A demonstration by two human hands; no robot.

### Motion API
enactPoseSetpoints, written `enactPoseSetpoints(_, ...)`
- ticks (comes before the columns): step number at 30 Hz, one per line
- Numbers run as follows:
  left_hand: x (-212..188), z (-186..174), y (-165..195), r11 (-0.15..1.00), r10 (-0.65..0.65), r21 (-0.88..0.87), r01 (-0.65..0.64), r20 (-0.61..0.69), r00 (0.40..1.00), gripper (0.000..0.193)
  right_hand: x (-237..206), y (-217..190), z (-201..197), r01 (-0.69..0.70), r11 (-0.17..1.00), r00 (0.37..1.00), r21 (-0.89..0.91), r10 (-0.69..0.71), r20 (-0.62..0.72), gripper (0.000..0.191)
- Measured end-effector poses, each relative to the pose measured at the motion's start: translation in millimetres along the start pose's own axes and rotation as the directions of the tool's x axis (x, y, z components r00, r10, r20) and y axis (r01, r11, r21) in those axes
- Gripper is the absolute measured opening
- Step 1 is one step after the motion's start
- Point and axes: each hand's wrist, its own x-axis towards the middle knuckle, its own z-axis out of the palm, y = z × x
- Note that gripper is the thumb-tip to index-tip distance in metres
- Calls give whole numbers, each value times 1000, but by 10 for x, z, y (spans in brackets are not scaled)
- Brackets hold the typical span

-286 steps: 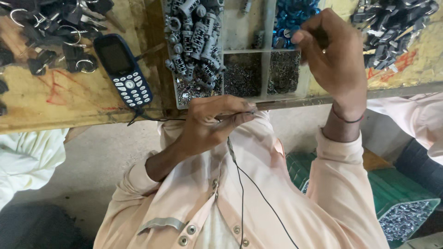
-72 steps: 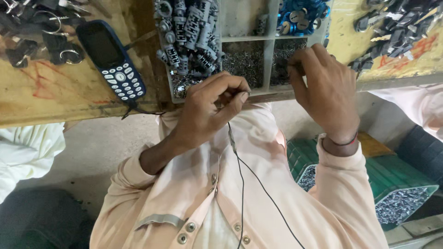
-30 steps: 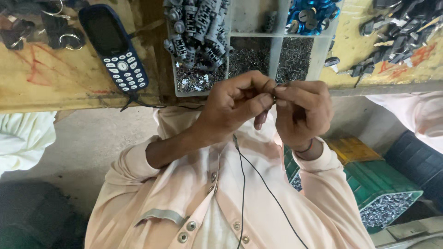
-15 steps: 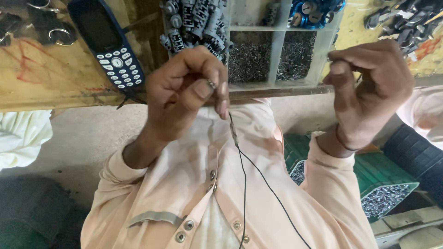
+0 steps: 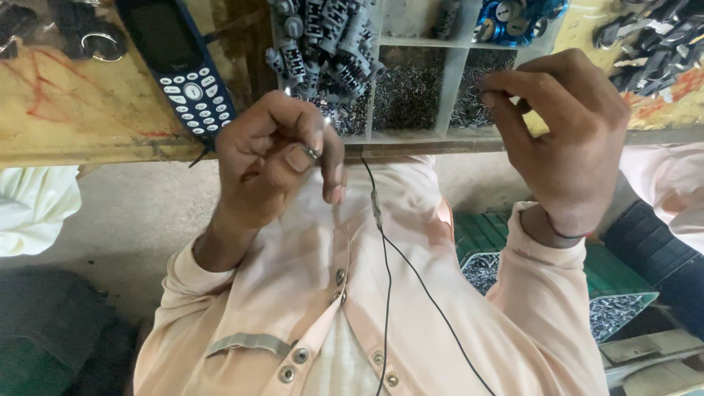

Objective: The person sits at a workbench and assembles small metal hardware parts by hand. They pick grey cylindrical components and small pins from a compartment tray, press the parts together between their fingers, and place finished assemblies aside, repeating the cycle with new parts.

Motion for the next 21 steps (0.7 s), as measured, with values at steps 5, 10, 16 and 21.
enactPoseSetpoints(5,-28,-28,17,1000,1,7,-1,-14,1000,17,2,-39,-69,-20,998,998,-61,24,64,16)
enactPoseSetpoints(10,-37,31,-54,990,1,139,1,-12,1000,17,161,-232,42,-77,997,994,-13,78,74,17)
enactPoseSetpoints(16,1,104,-125,980,-49,192,46,12,999,17,173,-112,496,77,977,992,-198,-55,117,17)
enactPoseSetpoints(21,-12,105,-67,962,-125,244,122,-2,992,18,184,-111,546,64,962,989,-266,-26,144,17)
